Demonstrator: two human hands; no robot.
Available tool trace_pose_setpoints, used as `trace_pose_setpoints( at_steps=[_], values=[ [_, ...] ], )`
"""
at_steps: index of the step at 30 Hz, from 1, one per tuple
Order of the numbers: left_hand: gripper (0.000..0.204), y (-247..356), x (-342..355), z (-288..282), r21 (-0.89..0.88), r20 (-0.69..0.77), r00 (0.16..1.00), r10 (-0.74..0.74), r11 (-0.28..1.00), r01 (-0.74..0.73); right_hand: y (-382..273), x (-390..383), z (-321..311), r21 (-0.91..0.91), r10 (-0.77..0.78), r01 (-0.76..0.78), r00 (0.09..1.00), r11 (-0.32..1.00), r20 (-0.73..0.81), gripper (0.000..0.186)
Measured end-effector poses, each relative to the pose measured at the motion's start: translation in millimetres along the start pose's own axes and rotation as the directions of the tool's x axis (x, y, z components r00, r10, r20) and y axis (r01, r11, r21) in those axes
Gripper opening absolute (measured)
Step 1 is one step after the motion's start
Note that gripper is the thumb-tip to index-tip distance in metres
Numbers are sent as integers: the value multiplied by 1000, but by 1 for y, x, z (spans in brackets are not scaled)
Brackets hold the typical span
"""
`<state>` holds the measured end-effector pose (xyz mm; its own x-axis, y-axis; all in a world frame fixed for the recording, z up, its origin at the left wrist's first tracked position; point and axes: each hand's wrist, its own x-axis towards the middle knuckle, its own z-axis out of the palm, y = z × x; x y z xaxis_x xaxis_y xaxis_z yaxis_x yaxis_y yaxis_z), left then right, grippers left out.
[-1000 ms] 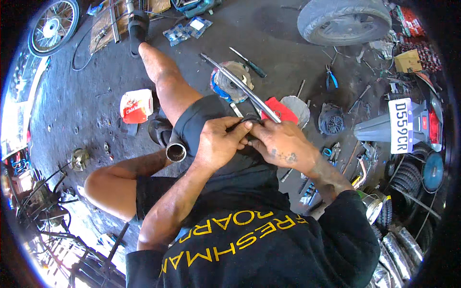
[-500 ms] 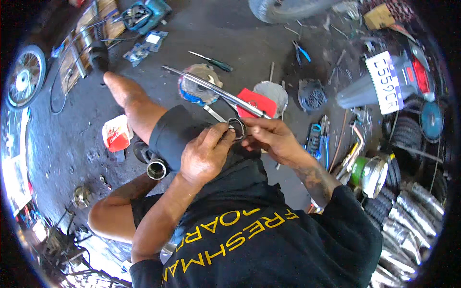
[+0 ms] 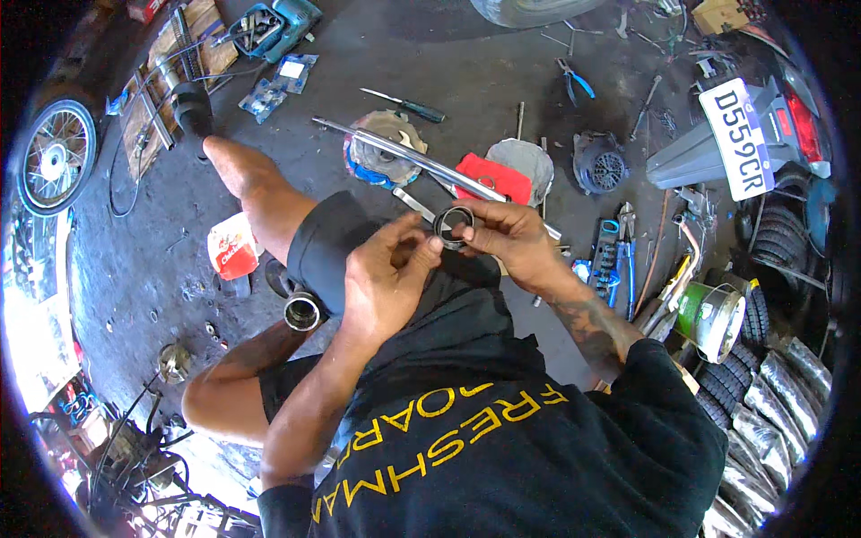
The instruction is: Disassembling and cleaning motorcycle front fork components to service the oil seals.
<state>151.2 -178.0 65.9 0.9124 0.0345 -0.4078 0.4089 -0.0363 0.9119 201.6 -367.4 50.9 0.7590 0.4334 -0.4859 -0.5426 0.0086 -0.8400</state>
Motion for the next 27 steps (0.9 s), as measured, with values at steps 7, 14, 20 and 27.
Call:
trace_pose_setpoints(
  at_steps=[7,14,20,27],
  values=[
    [29,0,11,2,-57,-63,995,-71,996,67,3,9,13,-162,-126,134,990,978,55,36],
    [29,-9,10,-4,-156,-14,999,-42,987,39,-6,16,16,-166,10,-19,998,986,-54,29],
    [24,-3,11,-4,-12,-27,999,-33,999,32,-2,22,15,-318,-136,133,991,939,11,25],
    [23,-12,13,-9,-122,26,997,-69,990,71,1,27,23,-438,-230,209,973,875,5,25]
  ],
)
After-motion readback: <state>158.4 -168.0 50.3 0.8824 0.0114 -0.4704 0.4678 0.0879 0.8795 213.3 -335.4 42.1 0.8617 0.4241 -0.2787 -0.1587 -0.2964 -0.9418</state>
